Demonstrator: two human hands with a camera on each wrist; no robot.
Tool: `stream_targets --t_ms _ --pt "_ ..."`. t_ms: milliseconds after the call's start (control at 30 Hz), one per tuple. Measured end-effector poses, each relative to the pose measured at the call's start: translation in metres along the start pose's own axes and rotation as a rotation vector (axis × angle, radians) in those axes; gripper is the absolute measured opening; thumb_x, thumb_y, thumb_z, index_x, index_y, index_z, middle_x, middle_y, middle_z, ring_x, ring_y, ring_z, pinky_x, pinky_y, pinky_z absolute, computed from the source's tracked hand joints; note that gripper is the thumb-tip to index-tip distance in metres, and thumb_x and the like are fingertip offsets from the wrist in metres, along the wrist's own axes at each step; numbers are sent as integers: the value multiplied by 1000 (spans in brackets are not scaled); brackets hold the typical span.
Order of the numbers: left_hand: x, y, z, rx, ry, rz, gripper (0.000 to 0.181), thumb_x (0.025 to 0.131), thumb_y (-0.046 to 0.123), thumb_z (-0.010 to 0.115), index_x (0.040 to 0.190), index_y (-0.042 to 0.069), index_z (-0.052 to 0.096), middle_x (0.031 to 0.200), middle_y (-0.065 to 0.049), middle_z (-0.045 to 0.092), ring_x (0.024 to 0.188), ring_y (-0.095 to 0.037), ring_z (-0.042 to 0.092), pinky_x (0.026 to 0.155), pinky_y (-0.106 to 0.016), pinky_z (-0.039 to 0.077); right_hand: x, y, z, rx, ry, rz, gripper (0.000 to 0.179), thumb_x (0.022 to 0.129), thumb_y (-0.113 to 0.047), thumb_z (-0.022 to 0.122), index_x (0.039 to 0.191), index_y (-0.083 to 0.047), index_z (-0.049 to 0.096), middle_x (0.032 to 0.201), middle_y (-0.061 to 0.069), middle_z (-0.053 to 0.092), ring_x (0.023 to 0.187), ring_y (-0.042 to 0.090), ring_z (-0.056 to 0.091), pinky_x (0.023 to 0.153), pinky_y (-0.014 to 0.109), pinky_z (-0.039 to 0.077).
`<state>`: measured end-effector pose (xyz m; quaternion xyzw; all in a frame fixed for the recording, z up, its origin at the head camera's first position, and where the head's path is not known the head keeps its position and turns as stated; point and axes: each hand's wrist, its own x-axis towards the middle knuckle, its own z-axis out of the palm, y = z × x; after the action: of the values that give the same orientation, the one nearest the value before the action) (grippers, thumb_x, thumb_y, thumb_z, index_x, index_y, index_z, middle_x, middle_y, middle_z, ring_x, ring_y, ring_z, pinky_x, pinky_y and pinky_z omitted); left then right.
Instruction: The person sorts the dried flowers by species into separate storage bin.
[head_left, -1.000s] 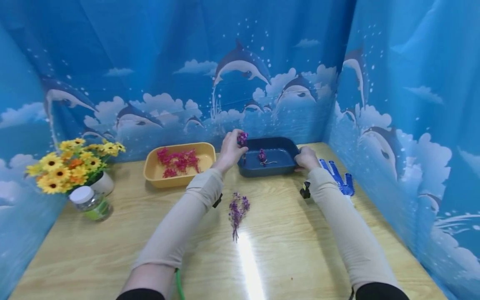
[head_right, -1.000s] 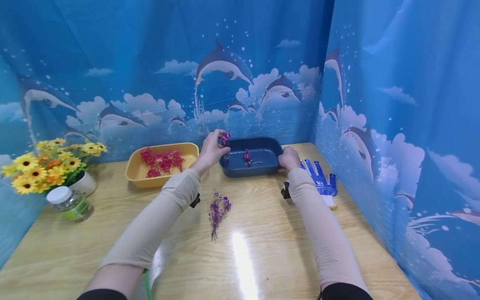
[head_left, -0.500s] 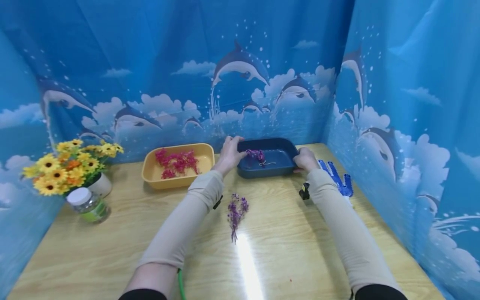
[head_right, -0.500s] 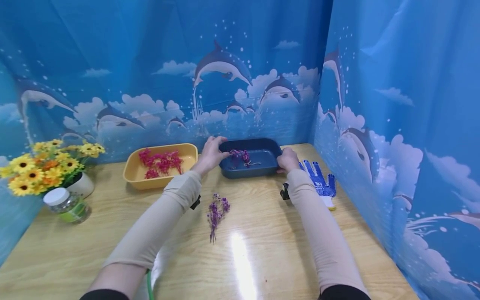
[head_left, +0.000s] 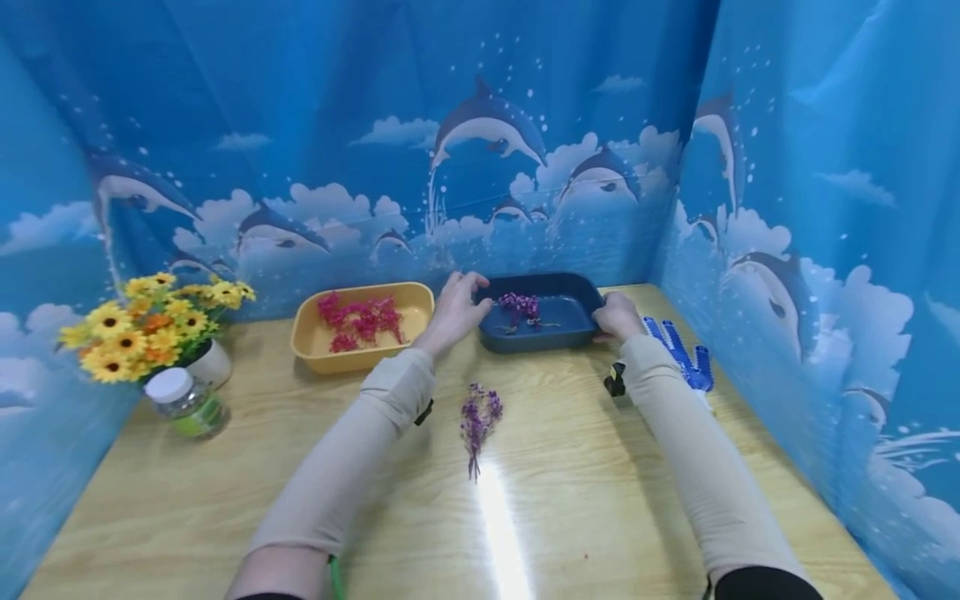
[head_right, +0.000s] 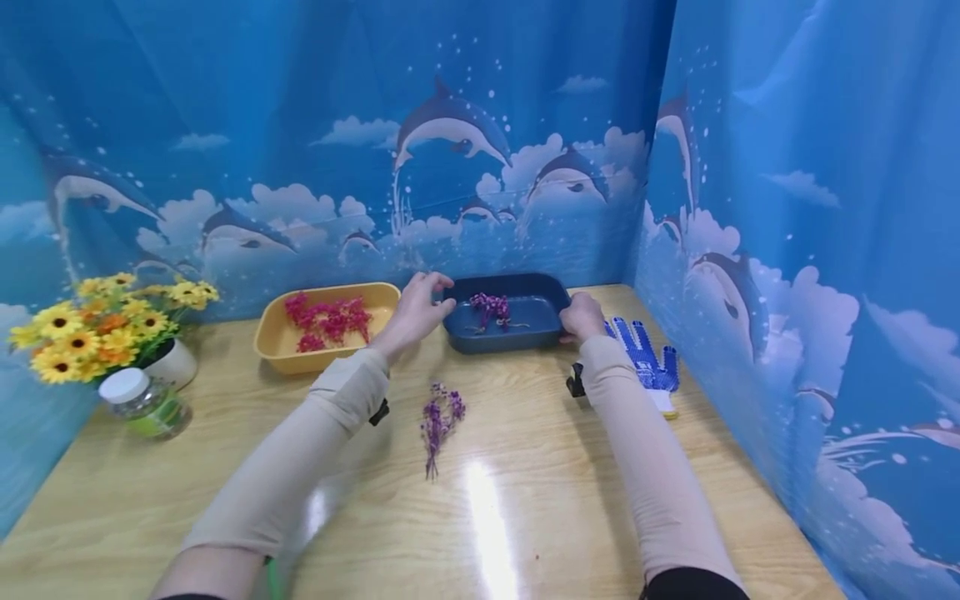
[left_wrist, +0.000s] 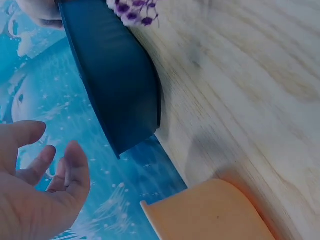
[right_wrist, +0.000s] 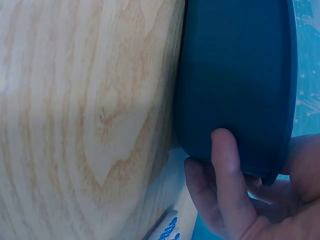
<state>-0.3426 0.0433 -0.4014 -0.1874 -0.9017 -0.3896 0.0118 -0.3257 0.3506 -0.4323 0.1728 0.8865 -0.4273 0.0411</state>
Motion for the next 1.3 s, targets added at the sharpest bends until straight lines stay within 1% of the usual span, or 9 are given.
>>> stream_targets --t_ms 200,367,500,600,700,900,1000,1133,1300 --pt "-23 0 -6 67 -83 -27 45 102 35 66 141 16 56 126 -12 57 107 -27 58 90 -46 55 -1 -3 -3 -2 5 -1 32 93 6 41 121 16 53 138 42 54 59 23 73 64 34 67" --pt "-52 -2 -5 191 -190 -17 55 101 41 67 148 18 50 142 -12 57 120 -30 63 100 -50 58 -1 -3 -4 -16 5 -9 29 93 4 41 117 15 53 138 43 53 60 24 75 67 35 68" --pt "-75 0 -4 241 -248 -46 70 98 50 69 155 18 46 159 -15 47 136 -37 57 112 -58 52 0 -4 -6 -20 9 -10 30 95 4 41 119 16 53 138 43 54 62 25 76 70 37 68" --pt "-92 4 -2 270 -305 -77 83 95 60 68 160 17 40 161 -19 44 135 -39 57 113 -60 51 0 -3 -7 -21 4 2 32 96 3 41 123 17 53 138 43 53 64 27 76 70 37 68" --pt "-107 7 1 329 -361 -69 88 93 64 67 161 16 38 156 -21 47 130 -41 59 109 -59 54 1 -2 -8 -26 -6 12 34 97 3 41 125 18 53 140 44 52 61 25 76 68 36 68" --pt "-130 6 10 451 -456 -39 89 91 63 71 160 16 39 158 -22 45 137 -46 52 109 -61 53 1 1 -7 -5 -15 9 27 96 3 42 118 15 54 139 44 52 55 17 72 66 33 67" --pt "-138 2 15 452 -478 -42 91 89 60 76 160 17 39 158 -21 45 136 -44 54 108 -60 54 1 2 -6 12 -18 10 22 97 4 45 114 14 54 137 43 53 53 14 70 66 33 67" --pt "-141 -2 19 440 -464 -16 86 87 45 83 157 16 41 147 -18 52 124 -40 60 100 -55 58 0 1 -7 53 -20 20 21 98 5 50 117 13 53 132 40 54 49 10 66 65 31 67" --pt "-141 -5 21 438 -444 35 77 86 22 83 152 15 44 135 -16 54 99 -31 65 83 -44 63 -2 -2 -9 101 -30 36 27 97 4 57 122 12 53 113 28 57 50 9 68 66 29 67"
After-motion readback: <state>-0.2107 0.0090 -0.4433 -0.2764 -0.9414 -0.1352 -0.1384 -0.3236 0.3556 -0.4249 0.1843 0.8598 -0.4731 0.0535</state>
